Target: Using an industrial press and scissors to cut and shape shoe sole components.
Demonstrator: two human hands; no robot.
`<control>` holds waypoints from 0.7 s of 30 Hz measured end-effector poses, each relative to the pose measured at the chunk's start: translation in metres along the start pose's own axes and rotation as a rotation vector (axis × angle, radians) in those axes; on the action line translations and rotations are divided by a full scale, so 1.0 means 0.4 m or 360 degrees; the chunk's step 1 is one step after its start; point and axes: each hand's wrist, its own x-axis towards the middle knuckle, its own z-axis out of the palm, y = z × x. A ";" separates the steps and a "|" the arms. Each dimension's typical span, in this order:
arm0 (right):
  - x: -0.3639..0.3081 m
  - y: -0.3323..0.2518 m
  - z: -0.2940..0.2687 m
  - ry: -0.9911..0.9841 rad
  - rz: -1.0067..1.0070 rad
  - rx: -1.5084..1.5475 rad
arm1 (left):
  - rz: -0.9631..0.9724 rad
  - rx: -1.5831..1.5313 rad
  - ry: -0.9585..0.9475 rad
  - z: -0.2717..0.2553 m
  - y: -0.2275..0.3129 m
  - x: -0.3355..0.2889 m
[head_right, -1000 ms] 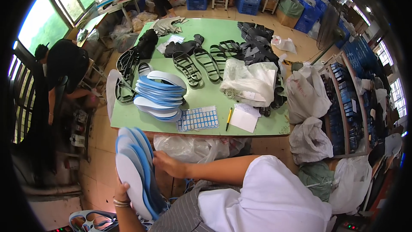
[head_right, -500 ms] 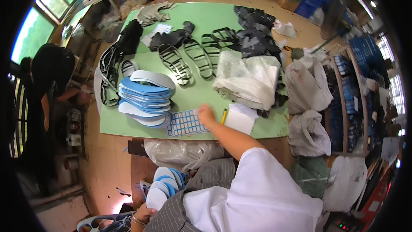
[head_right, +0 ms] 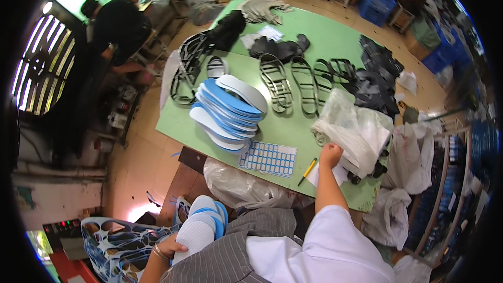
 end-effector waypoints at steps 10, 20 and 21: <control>-0.629 -0.412 -0.206 -0.2368 -0.1212 0.1139 | 0.0881 0.0387 -0.0377 -0.004 0.104 0.065; -0.763 -0.751 -0.113 -0.3023 -0.0074 0.1185 | 0.0630 0.0357 -0.0841 -0.307 0.226 0.131; -0.779 -0.797 -0.074 -0.3061 0.0593 0.1208 | 0.0688 0.0411 -0.0789 -0.341 0.257 0.138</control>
